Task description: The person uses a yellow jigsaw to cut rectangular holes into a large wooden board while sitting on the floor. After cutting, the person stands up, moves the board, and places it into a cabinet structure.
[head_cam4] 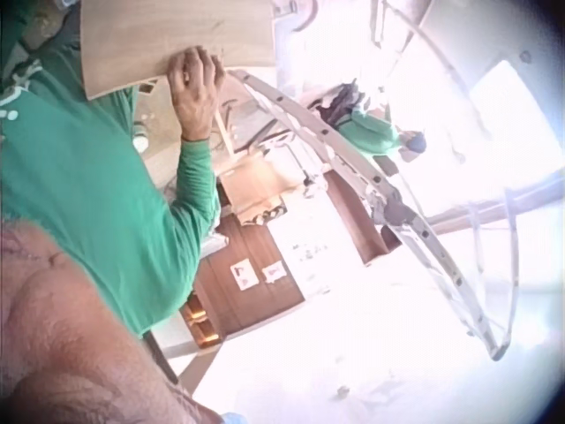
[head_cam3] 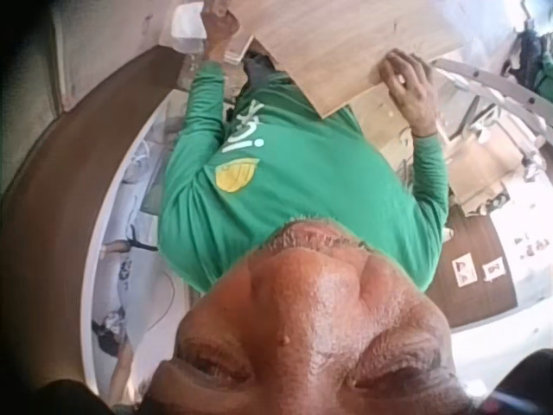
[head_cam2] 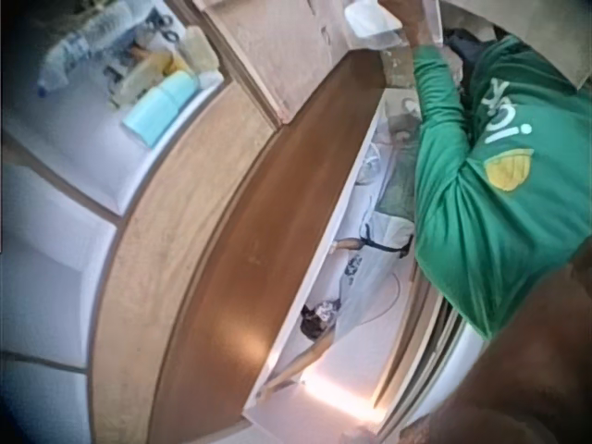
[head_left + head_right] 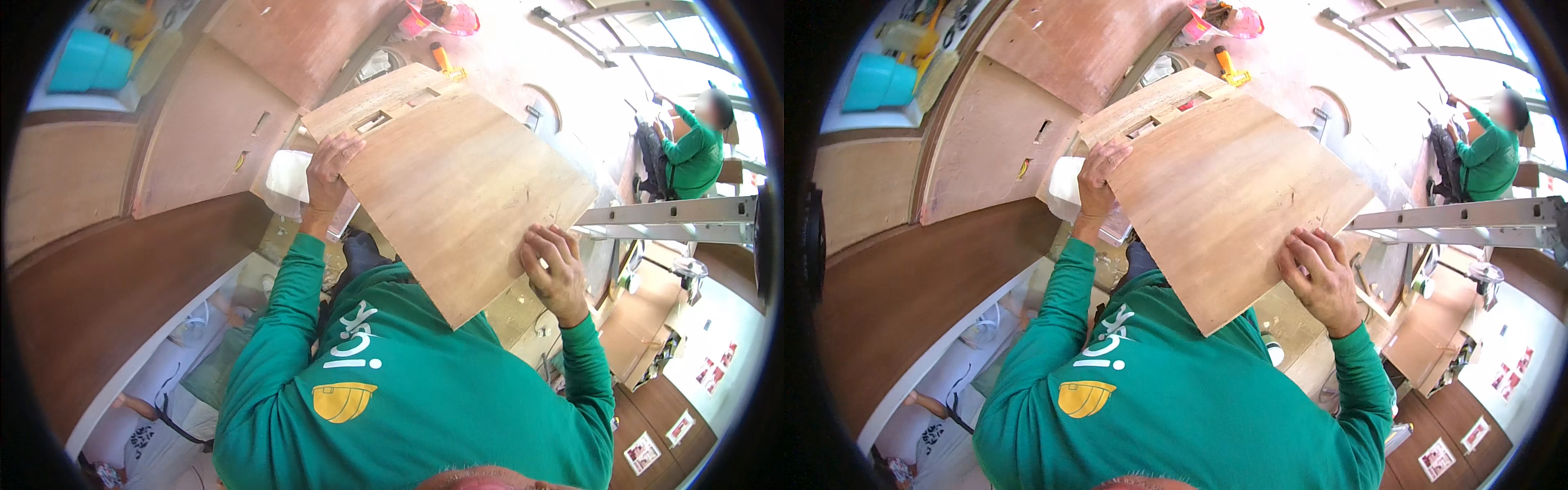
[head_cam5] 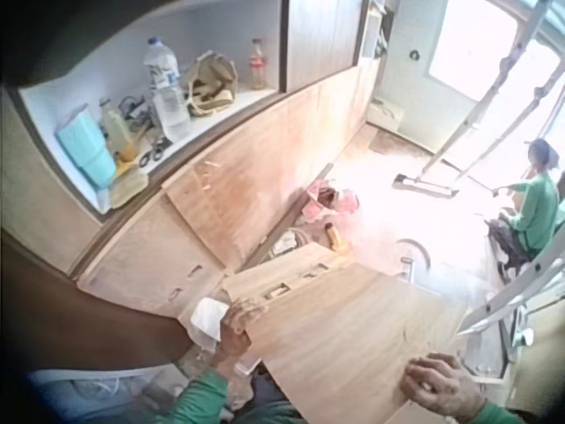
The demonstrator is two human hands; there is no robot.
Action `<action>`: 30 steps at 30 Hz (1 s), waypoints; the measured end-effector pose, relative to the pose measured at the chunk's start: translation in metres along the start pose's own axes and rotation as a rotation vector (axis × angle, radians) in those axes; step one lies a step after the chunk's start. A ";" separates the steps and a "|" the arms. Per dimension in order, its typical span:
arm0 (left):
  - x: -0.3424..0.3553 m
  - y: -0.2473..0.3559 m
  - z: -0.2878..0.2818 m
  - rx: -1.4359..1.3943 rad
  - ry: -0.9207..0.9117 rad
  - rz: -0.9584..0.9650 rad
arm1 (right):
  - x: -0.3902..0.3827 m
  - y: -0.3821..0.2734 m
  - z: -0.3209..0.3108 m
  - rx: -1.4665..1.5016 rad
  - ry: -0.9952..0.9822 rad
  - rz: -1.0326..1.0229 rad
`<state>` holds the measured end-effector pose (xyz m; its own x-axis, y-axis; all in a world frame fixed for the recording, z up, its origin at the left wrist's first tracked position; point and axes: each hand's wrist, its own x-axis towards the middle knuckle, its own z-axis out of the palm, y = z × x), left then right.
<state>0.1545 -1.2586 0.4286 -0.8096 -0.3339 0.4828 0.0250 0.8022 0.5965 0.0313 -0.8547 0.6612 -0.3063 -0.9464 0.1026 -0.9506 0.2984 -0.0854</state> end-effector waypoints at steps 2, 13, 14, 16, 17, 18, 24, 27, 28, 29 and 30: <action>0.004 -0.006 0.006 0.013 -0.054 0.027 | -0.010 0.003 0.014 0.016 -0.016 0.035; 0.003 -0.041 0.002 0.123 -0.028 -0.036 | 0.058 0.017 0.037 0.318 0.061 0.163; 0.007 -0.032 -0.013 0.009 -0.027 -0.130 | 0.076 0.016 0.030 0.345 0.044 0.177; 0.000 -0.047 -0.039 0.123 -0.004 -0.192 | 0.107 0.011 0.010 0.382 0.039 0.170; -0.002 -0.063 -0.051 0.176 0.020 -0.225 | 0.117 0.013 0.003 0.381 0.025 0.163; -0.022 -0.102 -0.057 0.352 -0.067 -0.238 | 0.128 0.009 -0.008 0.364 -0.002 0.149; -0.077 -0.236 -0.088 0.924 -0.534 -0.349 | 0.173 -0.025 -0.048 0.200 -0.115 0.006; -0.097 -0.250 -0.084 1.094 -0.623 -0.244 | 0.184 -0.042 -0.056 0.141 -0.139 -0.027; -0.114 -0.262 -0.086 1.100 -0.585 -0.212 | 0.188 -0.045 -0.058 0.145 -0.144 -0.038; -0.127 -0.275 -0.082 1.102 -0.544 -0.168 | 0.191 -0.050 -0.061 0.143 -0.146 -0.037; -0.134 -0.280 -0.083 1.056 -0.517 -0.208 | 0.193 -0.055 -0.062 0.158 -0.142 -0.026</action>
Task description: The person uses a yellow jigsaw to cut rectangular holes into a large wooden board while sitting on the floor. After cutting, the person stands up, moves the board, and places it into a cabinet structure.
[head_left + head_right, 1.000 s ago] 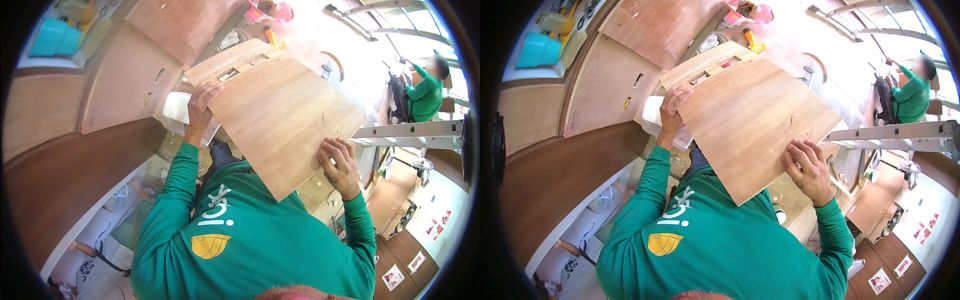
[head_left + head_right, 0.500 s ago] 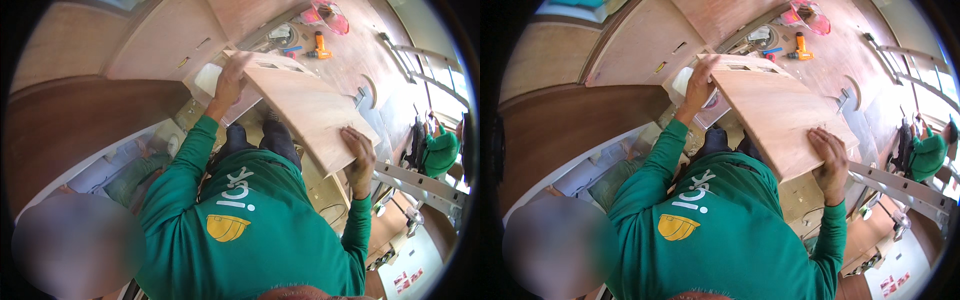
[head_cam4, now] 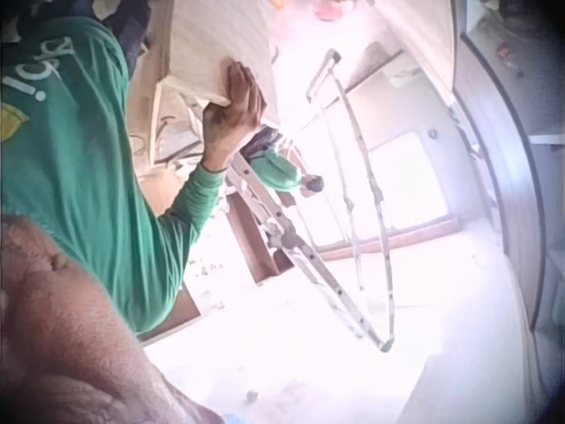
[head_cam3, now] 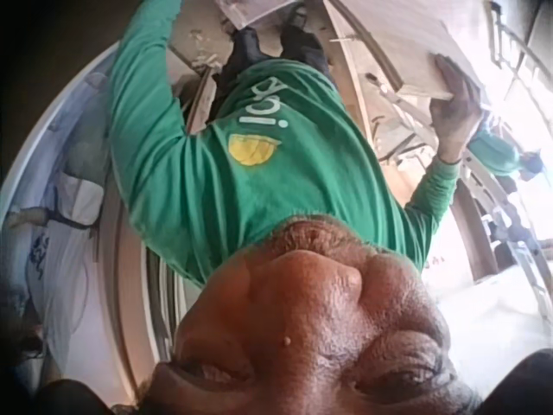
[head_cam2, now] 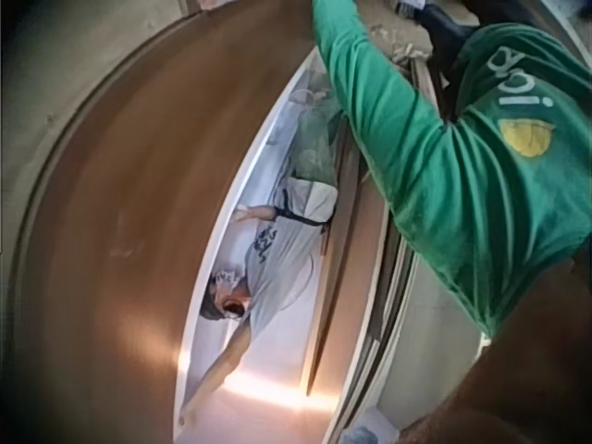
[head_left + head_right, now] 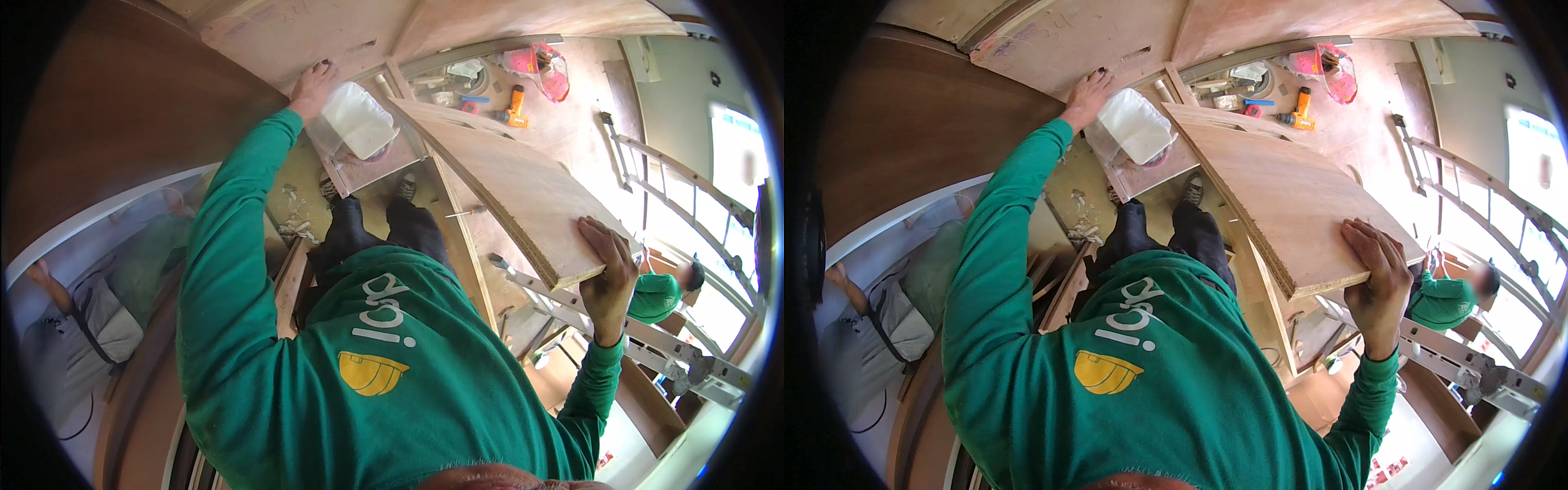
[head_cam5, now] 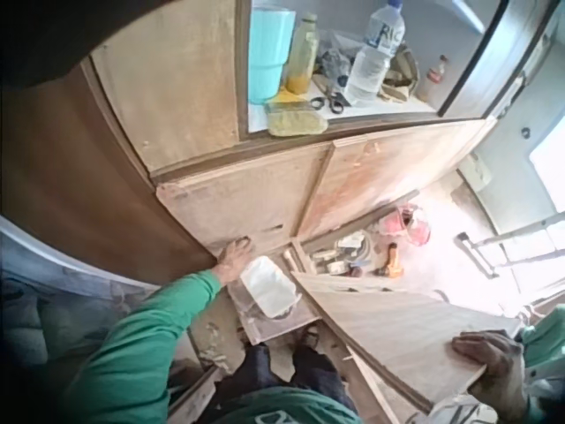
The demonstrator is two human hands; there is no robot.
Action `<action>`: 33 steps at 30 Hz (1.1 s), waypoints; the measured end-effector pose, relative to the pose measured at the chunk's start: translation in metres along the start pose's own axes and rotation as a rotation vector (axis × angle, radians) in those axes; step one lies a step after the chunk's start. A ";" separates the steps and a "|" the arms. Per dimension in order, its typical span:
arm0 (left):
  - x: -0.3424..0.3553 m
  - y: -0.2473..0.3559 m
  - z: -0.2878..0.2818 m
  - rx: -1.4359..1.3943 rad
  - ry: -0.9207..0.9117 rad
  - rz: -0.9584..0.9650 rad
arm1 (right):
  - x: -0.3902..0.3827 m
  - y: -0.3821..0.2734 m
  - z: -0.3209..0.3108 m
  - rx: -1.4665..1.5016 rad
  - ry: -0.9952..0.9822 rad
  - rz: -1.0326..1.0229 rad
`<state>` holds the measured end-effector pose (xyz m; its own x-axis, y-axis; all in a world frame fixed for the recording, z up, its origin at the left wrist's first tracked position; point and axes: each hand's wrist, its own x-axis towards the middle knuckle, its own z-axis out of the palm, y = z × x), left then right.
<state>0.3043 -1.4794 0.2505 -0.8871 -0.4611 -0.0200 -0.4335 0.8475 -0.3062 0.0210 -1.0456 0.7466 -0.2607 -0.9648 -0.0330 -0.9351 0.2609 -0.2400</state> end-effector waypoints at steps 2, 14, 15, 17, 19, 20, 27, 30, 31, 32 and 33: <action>0.000 -0.004 0.007 -0.111 0.010 -0.062 | 0.007 -0.009 0.003 0.029 0.015 0.018; -0.021 -0.019 0.012 -0.093 -0.196 -0.092 | 0.060 -0.054 0.001 0.031 0.022 -0.102; -0.027 -0.021 0.011 -0.090 -0.214 -0.122 | 0.064 -0.053 0.002 0.036 0.029 -0.104; -0.039 -0.023 0.012 -0.082 -0.252 -0.181 | 0.073 -0.055 0.004 0.046 0.041 -0.128; -0.062 -0.028 0.014 -0.270 -0.226 -0.254 | 0.085 -0.059 0.006 0.059 0.053 -0.172; -0.070 -0.028 0.013 -0.368 -0.208 -0.288 | 0.091 -0.063 0.005 0.035 0.050 -0.203; -0.143 -0.018 -0.020 -0.808 -0.303 -0.571 | 0.132 -0.075 0.029 -0.045 0.030 -0.327; -0.156 0.003 -0.039 -0.906 -0.245 -0.635 | 0.152 -0.078 0.051 -0.032 0.017 -0.358; -0.161 0.007 -0.041 -0.922 -0.243 -0.658 | 0.158 -0.081 0.058 -0.029 0.009 -0.367; -0.163 0.010 -0.048 -0.939 -0.240 -0.683 | 0.163 -0.083 0.064 -0.029 0.020 -0.409; -0.164 0.012 -0.054 -0.957 -0.236 -0.705 | 0.167 -0.086 0.069 -0.044 0.008 -0.422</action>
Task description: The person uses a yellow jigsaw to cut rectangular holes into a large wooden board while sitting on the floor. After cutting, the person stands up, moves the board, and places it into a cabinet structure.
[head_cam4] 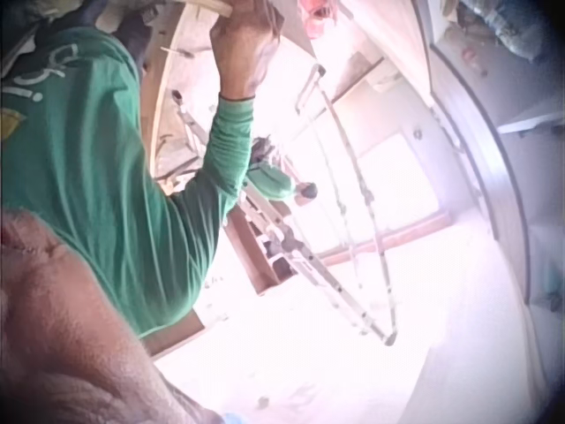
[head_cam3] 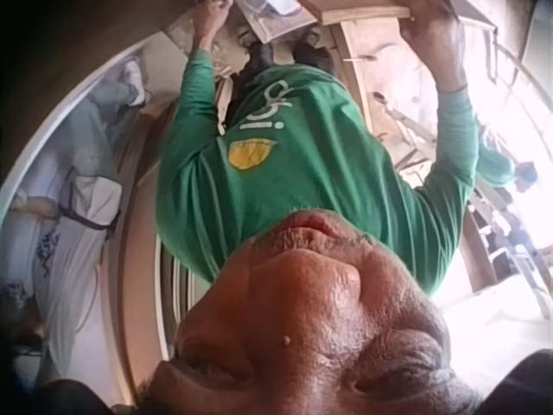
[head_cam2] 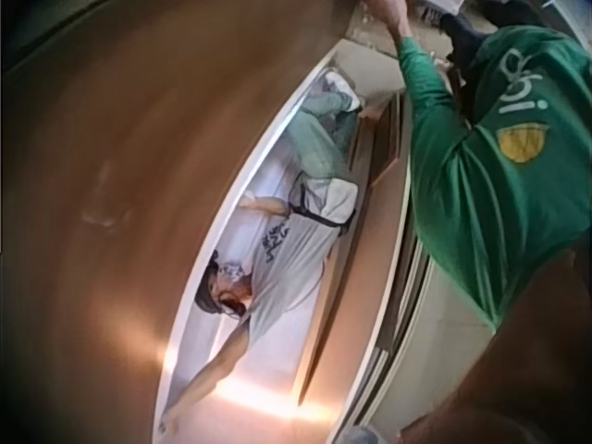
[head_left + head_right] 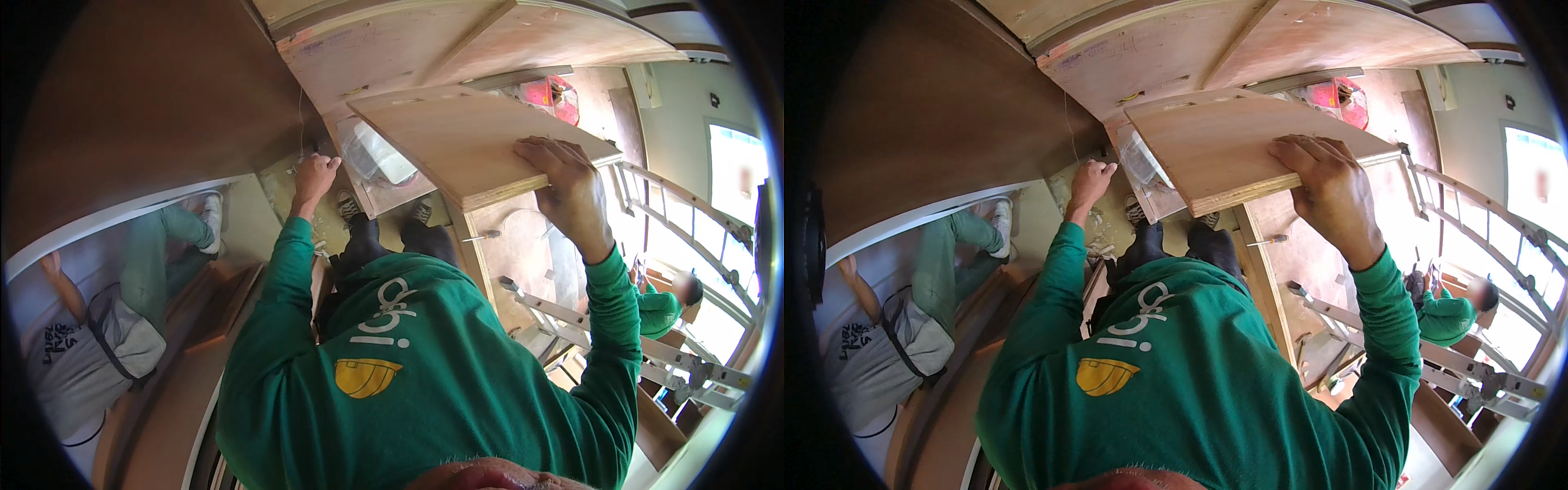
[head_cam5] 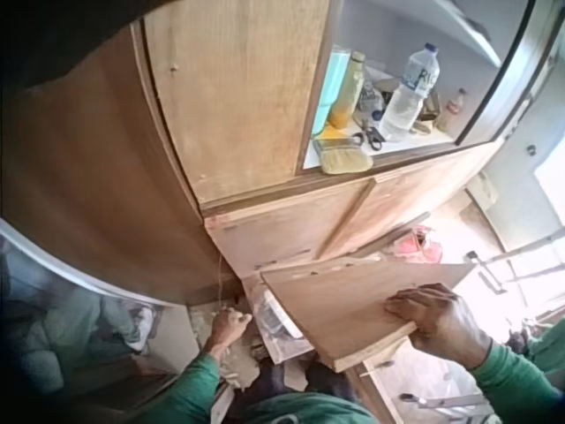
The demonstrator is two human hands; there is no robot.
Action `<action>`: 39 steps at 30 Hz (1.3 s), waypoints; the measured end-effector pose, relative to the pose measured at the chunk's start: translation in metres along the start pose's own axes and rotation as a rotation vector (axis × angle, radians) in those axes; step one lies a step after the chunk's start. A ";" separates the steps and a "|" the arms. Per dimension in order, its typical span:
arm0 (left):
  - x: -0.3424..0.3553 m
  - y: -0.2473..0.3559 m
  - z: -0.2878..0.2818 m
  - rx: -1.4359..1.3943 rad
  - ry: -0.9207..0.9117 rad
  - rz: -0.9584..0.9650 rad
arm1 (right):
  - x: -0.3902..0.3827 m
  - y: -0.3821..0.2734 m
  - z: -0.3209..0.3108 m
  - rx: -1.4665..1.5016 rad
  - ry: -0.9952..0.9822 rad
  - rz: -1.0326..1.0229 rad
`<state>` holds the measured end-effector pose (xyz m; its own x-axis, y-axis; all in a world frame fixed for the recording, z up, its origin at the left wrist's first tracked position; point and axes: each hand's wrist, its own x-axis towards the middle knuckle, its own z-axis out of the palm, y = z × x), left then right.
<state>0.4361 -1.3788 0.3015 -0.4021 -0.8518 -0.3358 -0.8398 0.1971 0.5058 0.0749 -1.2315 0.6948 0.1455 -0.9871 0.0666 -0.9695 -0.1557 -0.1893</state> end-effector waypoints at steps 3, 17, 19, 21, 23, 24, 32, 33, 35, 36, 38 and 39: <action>-0.008 -0.005 -0.002 -0.030 0.049 0.002 | 0.018 -0.012 0.011 -0.055 -0.028 -0.063; -0.014 0.010 -0.007 -0.314 0.009 -0.030 | 0.067 -0.035 0.088 -0.060 -0.052 -0.200; -0.009 -0.014 0.012 -0.290 0.199 0.205 | 0.070 -0.041 0.087 -0.099 -0.010 -0.235; -0.005 -0.015 0.014 -0.346 0.248 0.284 | 0.074 -0.052 0.088 -0.157 -0.024 -0.262; -0.005 -0.008 0.008 -0.331 0.187 0.218 | 0.083 -0.060 0.084 -0.160 -0.044 -0.285; -0.003 -0.003 0.004 -0.255 0.166 0.198 | 0.088 -0.062 0.080 -0.141 -0.059 -0.286; 0.042 0.033 -0.036 -0.255 0.004 -0.031 | 0.155 0.005 0.110 -0.082 0.188 -0.335; 0.049 0.015 -0.031 -0.236 0.053 -0.022 | 0.160 -0.003 0.085 -0.095 0.111 -0.302; 0.056 0.026 -0.027 -0.293 0.109 -0.014 | 0.165 0.010 0.092 -0.139 0.193 -0.268; 0.057 0.026 -0.034 -0.285 0.068 -0.066 | 0.176 0.006 0.086 -0.087 0.077 -0.202; 0.062 0.007 -0.023 -0.299 0.057 -0.154 | 0.191 -0.009 0.086 -0.078 -0.014 -0.216; 0.068 -0.009 -0.016 -0.331 0.058 -0.175 | 0.199 -0.018 0.084 -0.083 -0.009 -0.255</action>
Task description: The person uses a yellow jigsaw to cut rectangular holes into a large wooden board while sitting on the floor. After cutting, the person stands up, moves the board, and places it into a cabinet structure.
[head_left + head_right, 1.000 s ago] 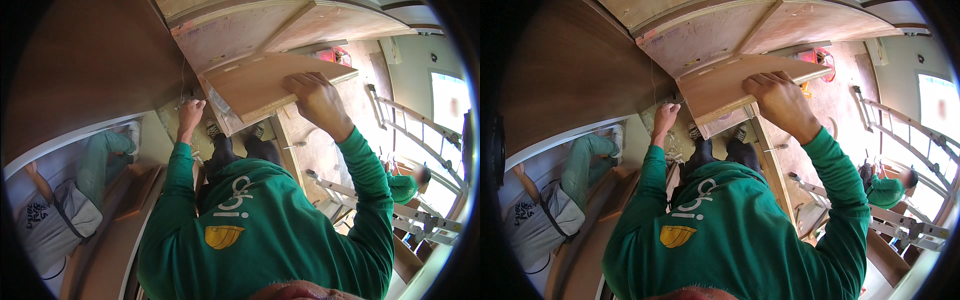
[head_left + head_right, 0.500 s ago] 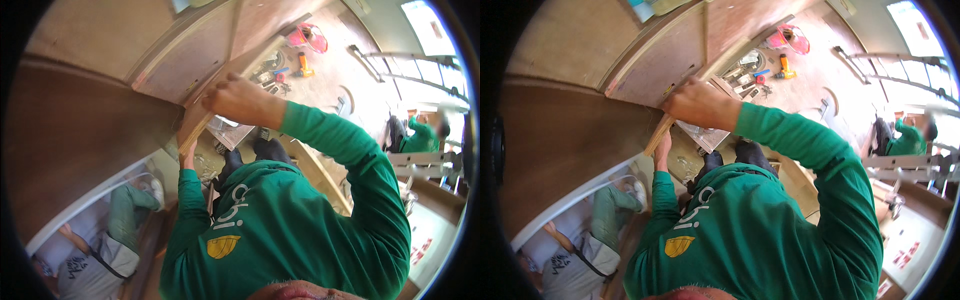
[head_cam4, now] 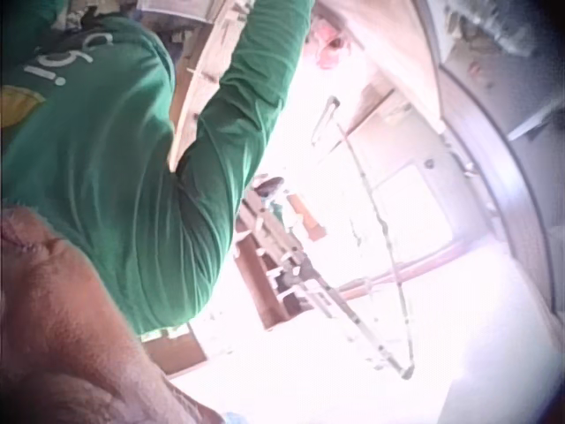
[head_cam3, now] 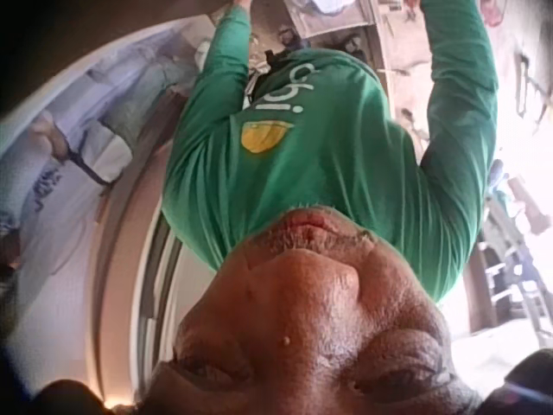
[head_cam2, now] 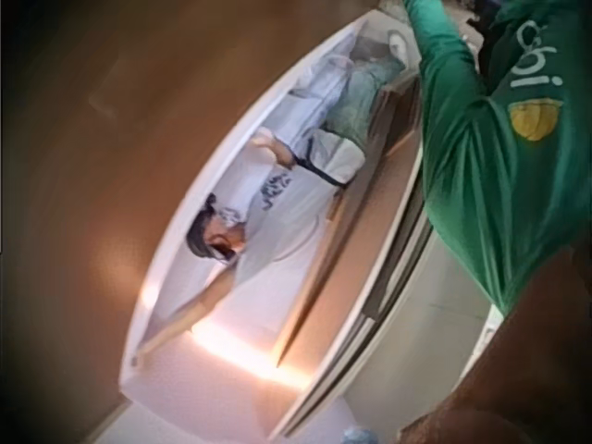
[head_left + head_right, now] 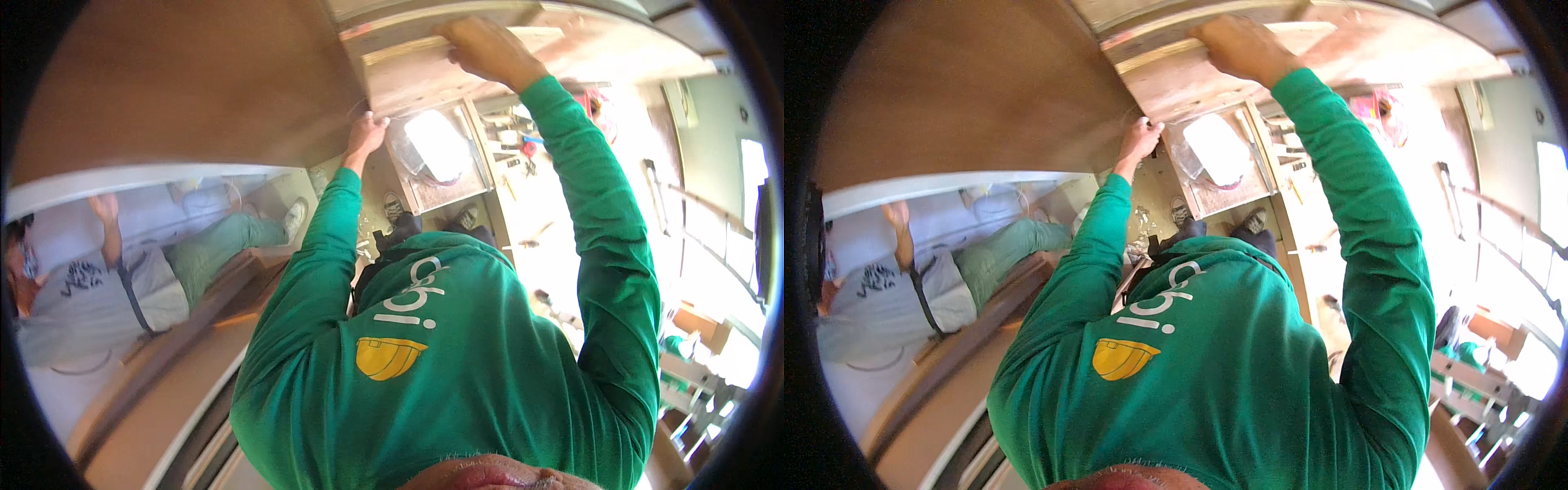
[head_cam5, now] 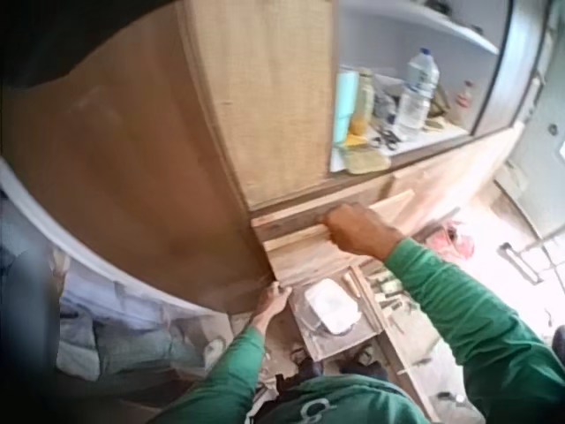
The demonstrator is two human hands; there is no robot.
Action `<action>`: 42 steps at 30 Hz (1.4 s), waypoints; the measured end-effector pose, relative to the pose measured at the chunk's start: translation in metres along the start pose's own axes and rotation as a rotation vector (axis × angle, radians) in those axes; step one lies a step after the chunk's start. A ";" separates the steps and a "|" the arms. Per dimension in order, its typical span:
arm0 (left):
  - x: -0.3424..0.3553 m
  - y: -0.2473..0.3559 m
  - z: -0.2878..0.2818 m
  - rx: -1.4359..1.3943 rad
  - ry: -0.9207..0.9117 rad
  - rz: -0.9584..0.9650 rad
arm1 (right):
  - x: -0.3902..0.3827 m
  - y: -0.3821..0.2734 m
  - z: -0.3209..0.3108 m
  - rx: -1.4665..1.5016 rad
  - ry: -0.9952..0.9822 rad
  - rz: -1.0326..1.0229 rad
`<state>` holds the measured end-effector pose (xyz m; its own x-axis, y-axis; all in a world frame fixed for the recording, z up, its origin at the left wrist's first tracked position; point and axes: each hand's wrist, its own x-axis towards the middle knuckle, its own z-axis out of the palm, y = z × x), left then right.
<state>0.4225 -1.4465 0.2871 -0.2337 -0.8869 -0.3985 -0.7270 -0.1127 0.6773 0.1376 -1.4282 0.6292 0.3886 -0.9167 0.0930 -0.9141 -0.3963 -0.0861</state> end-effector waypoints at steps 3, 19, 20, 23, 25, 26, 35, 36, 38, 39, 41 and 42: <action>-0.007 0.003 0.006 -0.118 -0.016 -0.012 | 0.007 -0.006 -0.004 0.023 -0.047 0.061; -0.100 -0.024 -0.065 -0.892 0.375 -0.125 | 0.013 -0.022 -0.004 -0.009 -0.123 0.082; -0.097 -0.031 -0.066 -0.880 0.393 -0.149 | 0.020 -0.022 -0.004 -0.005 -0.124 0.100; -0.089 -0.037 -0.068 -0.925 0.389 -0.235 | 0.031 -0.018 0.010 -0.017 0.081 0.028; -0.098 -0.012 -0.072 -1.055 0.381 -0.238 | 0.032 -0.008 0.027 -0.023 0.156 0.047; -0.102 -0.018 -0.082 -1.084 0.375 -0.178 | 0.041 -0.013 0.032 -0.044 0.158 0.067; -0.123 0.071 -0.133 -1.110 0.403 0.080 | 0.002 -0.023 0.027 -0.135 0.398 0.149; -0.119 0.075 -0.137 -1.078 0.382 0.104 | -0.009 -0.026 0.018 -0.145 0.452 0.145; -0.108 0.092 -0.135 -1.038 0.321 0.115 | -0.018 -0.021 0.014 -0.096 0.499 0.160; -0.102 0.104 -0.131 -1.032 0.284 0.103 | -0.022 -0.016 0.015 -0.075 0.516 0.169; -0.095 0.124 -0.125 -1.044 0.259 0.063 | -0.032 -0.006 0.017 0.027 0.583 0.186; -0.095 0.131 -0.122 -1.064 0.270 0.034 | -0.038 -0.002 0.019 0.078 0.615 0.192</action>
<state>0.4280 -1.4322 0.4893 0.0003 -0.9510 -0.3092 0.2359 -0.3004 0.9242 0.1265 -1.3938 0.6066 0.0608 -0.7837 0.6182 -0.9404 -0.2525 -0.2277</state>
